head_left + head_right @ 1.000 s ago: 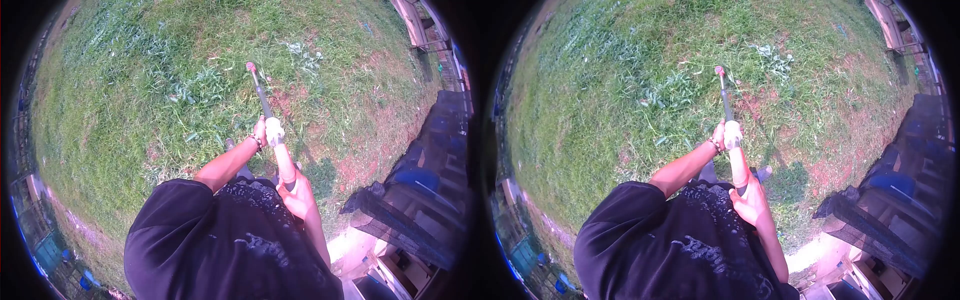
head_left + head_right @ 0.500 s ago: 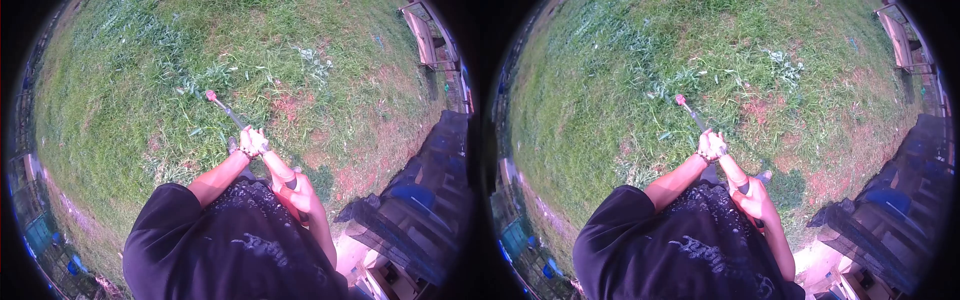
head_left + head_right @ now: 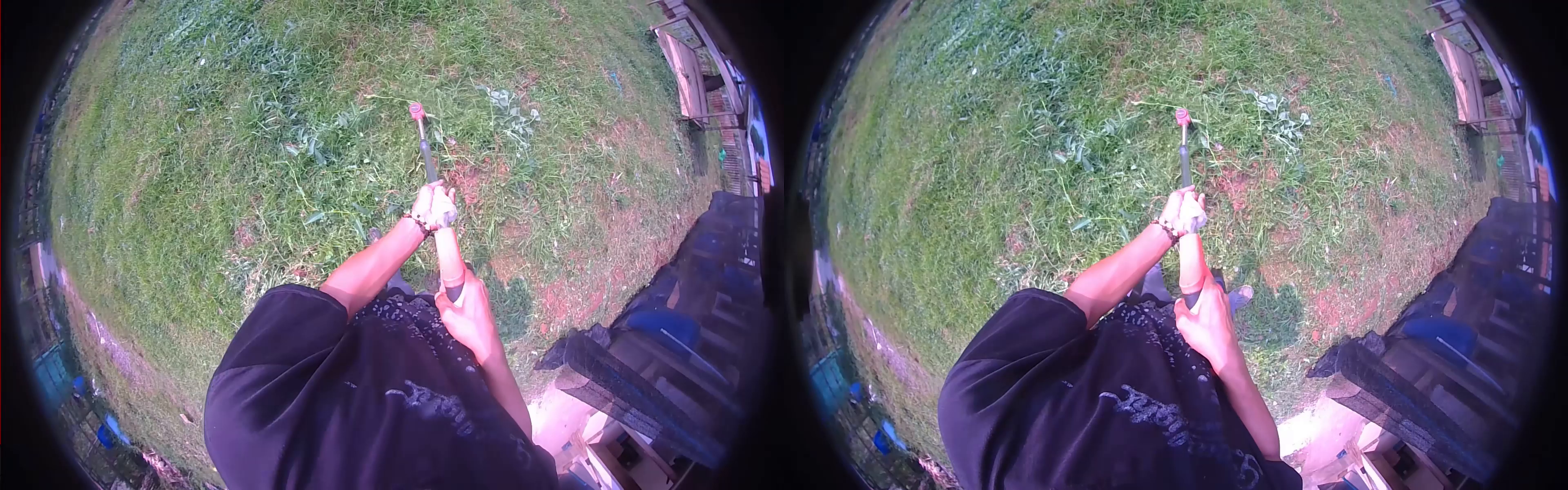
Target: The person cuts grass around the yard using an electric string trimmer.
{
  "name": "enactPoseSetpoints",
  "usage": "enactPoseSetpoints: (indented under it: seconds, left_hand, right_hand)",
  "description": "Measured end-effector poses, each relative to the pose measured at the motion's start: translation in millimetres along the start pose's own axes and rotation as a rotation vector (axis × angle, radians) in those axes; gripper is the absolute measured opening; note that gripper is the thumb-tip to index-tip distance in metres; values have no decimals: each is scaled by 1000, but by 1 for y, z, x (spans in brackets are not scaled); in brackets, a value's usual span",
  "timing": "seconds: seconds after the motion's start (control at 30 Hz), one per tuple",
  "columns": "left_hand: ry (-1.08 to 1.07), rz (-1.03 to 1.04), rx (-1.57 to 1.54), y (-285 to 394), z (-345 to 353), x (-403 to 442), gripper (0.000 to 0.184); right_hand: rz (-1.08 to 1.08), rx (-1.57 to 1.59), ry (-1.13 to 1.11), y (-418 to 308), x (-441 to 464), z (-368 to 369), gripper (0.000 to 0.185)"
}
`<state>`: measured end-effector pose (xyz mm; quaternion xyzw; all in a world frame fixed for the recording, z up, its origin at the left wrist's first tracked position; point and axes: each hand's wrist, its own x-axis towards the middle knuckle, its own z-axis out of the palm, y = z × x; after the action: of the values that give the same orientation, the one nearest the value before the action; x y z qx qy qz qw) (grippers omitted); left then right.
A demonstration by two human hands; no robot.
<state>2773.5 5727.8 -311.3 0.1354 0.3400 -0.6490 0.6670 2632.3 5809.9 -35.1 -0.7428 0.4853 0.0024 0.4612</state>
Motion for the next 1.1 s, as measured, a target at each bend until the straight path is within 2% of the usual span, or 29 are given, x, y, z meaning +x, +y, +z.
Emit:
enactPoseSetpoints:
  seconds: [0.03, 0.13, 0.23, 0.33, 0.4, 0.43, 0.53, 0.6, 0.63, 0.77, 0.87, 0.97, 1.1]
  left_hand:
    - [-18, -1, 18, -2, -1, 6, 21]
    - [-17, -34, 17, -3, 0, 11, 18]
    - [34, -43, 19, 2, -4, 3, 19]
    - [74, -59, -40, 16, -27, -9, 21]
    - [49, -71, -103, 24, -45, -23, 22]
    - [106, -13, -115, 25, -50, -28, 21]
    - [272, 133, -128, 22, -53, -52, 21]
    - [165, 68, -169, 25, -71, -58, 22]
    - [181, 70, -170, 26, -77, -57, 23]
    - [221, 98, -172, 31, -88, -53, 27]
    - [208, 91, -160, 36, -86, -37, 22]
    - [156, 74, -111, 32, -64, -28, 18]
    - [113, 78, -54, 29, -51, -6, 22]
  right_hand:
    - [-10, -14, 9, -1, 1, 1, 11]
    - [97, 8, -114, -11, 5, -9, 45]
    - [52, 36, -56, -3, 7, -5, 9]
    - [82, 46, -150, -3, 9, -5, 10]
    - [84, 69, -227, 8, 11, -4, 20]
    - [88, 80, -265, 14, 13, -4, 26]
    - [86, 186, -408, 26, 22, -16, 17]
    - [54, 290, -428, 32, 26, -23, 14]
    - [37, 342, -439, 35, 28, -25, 13]
    - [-7, 329, -443, 41, 32, -22, 12]
    - [60, 175, -379, 27, 31, -19, 13]
    - [128, 219, -341, 20, 26, -9, 16]
    - [77, 22, -257, 26, 26, 7, 20]
